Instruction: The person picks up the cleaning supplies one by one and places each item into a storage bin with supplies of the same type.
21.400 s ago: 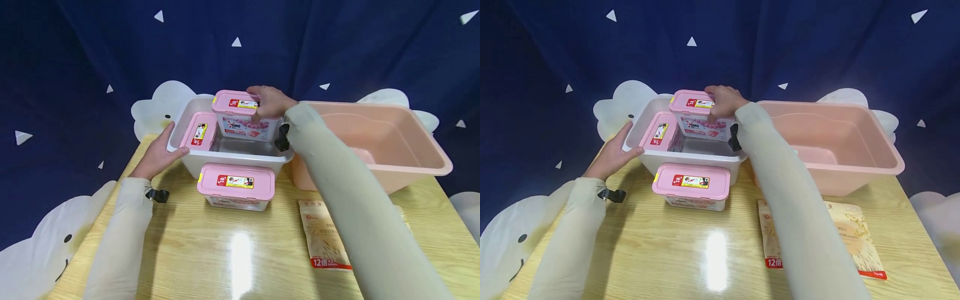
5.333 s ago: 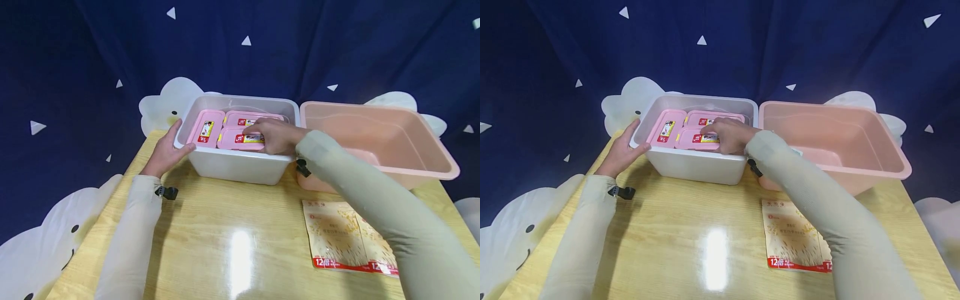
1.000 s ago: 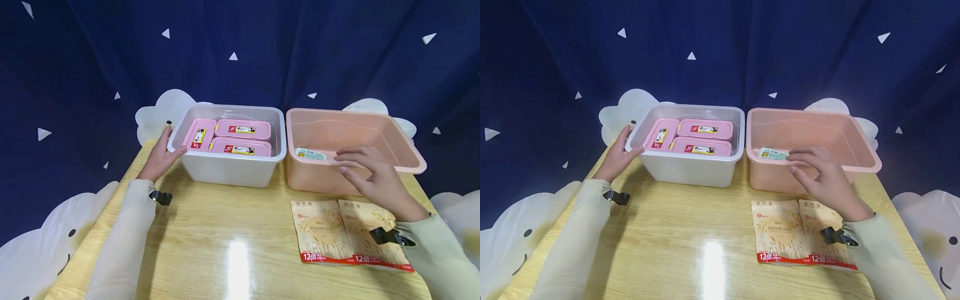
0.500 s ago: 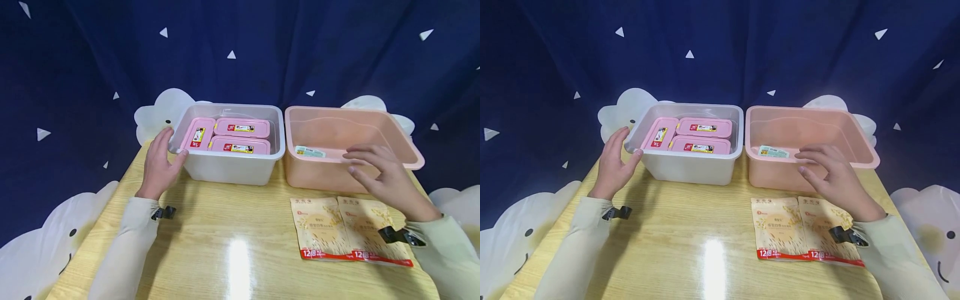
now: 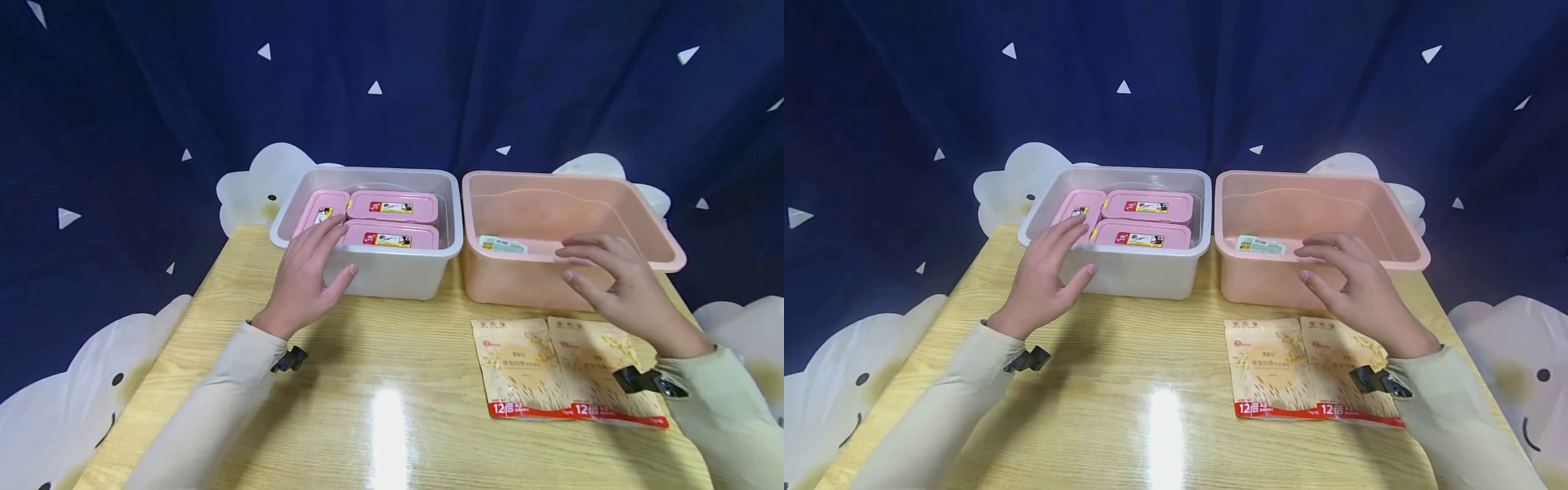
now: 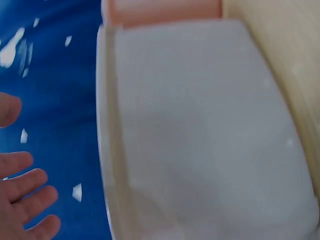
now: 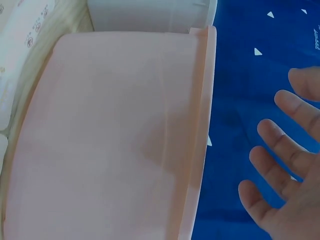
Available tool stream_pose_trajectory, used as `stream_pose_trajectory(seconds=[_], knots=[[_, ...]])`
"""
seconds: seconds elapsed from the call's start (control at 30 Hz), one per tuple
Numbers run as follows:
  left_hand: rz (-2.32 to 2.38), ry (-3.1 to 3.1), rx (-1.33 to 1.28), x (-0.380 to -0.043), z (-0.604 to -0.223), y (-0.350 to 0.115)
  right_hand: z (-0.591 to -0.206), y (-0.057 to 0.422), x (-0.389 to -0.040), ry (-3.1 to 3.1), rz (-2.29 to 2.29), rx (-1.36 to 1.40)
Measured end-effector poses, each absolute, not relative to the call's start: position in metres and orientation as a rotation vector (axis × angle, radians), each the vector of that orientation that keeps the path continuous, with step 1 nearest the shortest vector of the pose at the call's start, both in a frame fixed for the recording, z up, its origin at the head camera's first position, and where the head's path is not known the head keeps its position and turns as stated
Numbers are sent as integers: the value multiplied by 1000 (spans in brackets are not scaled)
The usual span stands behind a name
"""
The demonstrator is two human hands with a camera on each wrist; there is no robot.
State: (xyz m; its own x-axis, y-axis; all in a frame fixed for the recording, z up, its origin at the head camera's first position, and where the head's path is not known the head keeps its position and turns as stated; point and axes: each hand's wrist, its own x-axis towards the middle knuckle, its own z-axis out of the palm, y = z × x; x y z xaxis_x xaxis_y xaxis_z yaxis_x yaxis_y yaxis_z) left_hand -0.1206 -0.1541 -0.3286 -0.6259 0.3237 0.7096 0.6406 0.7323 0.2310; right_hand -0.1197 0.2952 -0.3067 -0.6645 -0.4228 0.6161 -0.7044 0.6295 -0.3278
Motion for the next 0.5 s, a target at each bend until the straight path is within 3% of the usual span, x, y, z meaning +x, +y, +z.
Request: stream_pose_trajectory(seconds=[0.23, 0.5], knots=[[-457, -2277, -1017, -120, -326, -125, -300, 302, -130, -2416, 789, 807], [-276, -2351, -1272, -129, -323, -68, -293, 358, -146, -2512, 600, 478]])
